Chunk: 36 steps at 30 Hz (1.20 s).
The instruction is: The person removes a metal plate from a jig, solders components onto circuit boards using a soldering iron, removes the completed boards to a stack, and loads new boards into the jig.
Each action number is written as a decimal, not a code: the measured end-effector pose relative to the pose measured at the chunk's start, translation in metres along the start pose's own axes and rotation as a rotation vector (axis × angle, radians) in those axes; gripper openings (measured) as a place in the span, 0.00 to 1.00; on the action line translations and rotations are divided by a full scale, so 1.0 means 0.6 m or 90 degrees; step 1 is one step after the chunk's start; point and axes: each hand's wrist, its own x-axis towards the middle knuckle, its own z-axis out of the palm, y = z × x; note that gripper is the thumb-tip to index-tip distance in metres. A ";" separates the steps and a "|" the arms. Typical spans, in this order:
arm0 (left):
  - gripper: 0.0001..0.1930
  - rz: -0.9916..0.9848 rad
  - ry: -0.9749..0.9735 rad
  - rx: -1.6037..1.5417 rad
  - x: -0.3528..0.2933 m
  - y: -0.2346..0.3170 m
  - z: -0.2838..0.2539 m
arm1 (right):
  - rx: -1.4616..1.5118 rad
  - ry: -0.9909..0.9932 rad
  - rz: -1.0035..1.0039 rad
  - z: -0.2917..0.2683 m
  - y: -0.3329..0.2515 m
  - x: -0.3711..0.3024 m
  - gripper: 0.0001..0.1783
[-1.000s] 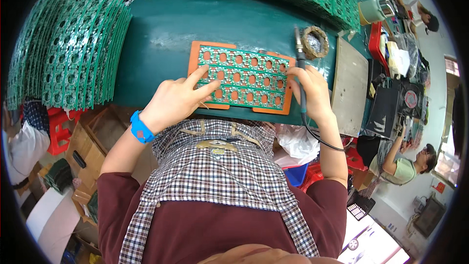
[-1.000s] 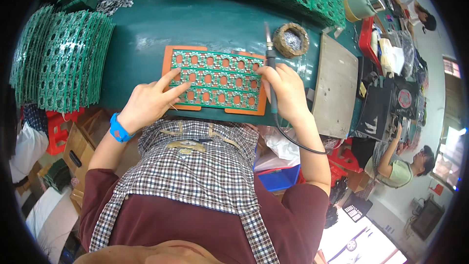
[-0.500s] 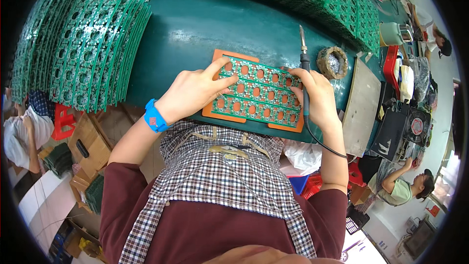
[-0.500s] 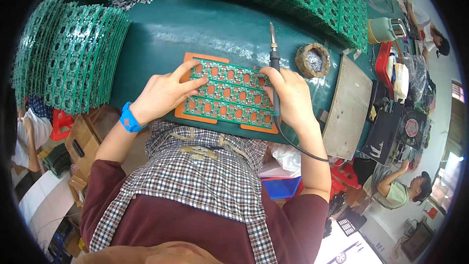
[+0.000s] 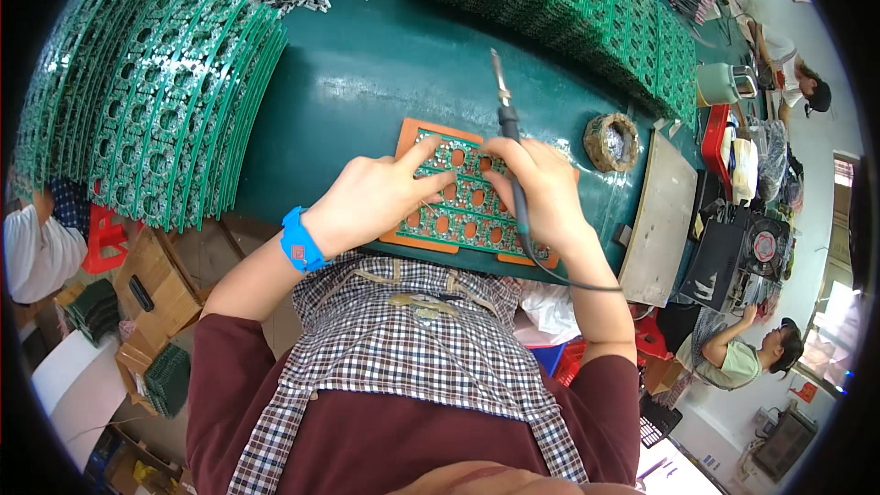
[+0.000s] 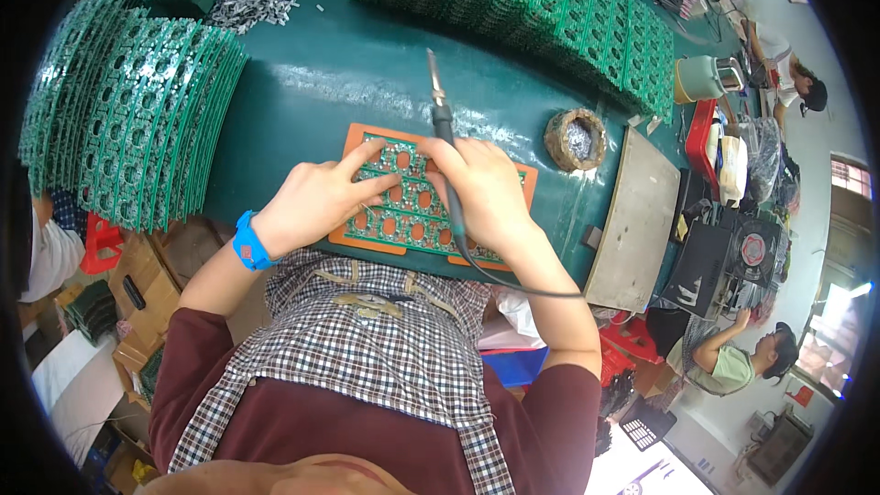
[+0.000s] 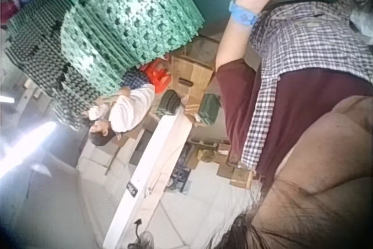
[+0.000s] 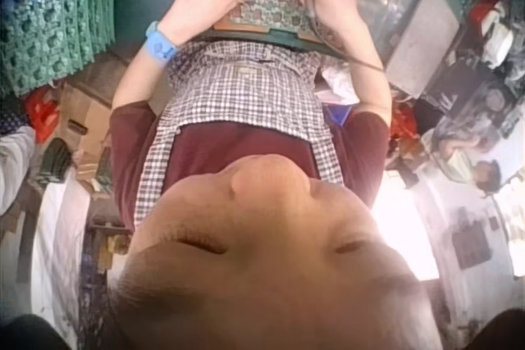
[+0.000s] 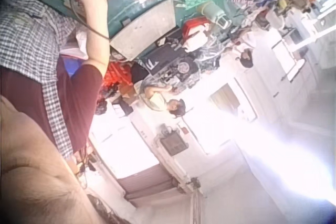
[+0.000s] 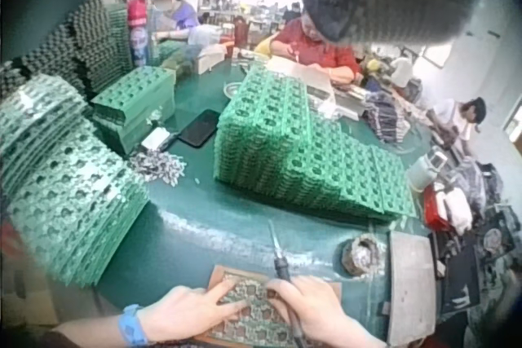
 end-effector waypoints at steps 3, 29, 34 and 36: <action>0.15 -0.019 -0.023 0.000 -0.002 0.012 -0.002 | 0.017 -0.007 -0.023 0.019 -0.002 0.017 0.18; 0.14 0.012 0.014 0.014 0.020 0.051 0.006 | -0.001 0.012 0.023 -0.013 0.017 -0.031 0.17; 0.14 0.010 0.011 0.035 0.021 0.052 0.011 | 0.012 0.032 0.033 -0.008 0.023 -0.039 0.17; 0.14 0.005 0.008 0.041 0.020 0.053 0.012 | 0.000 0.039 0.025 -0.009 0.018 -0.036 0.17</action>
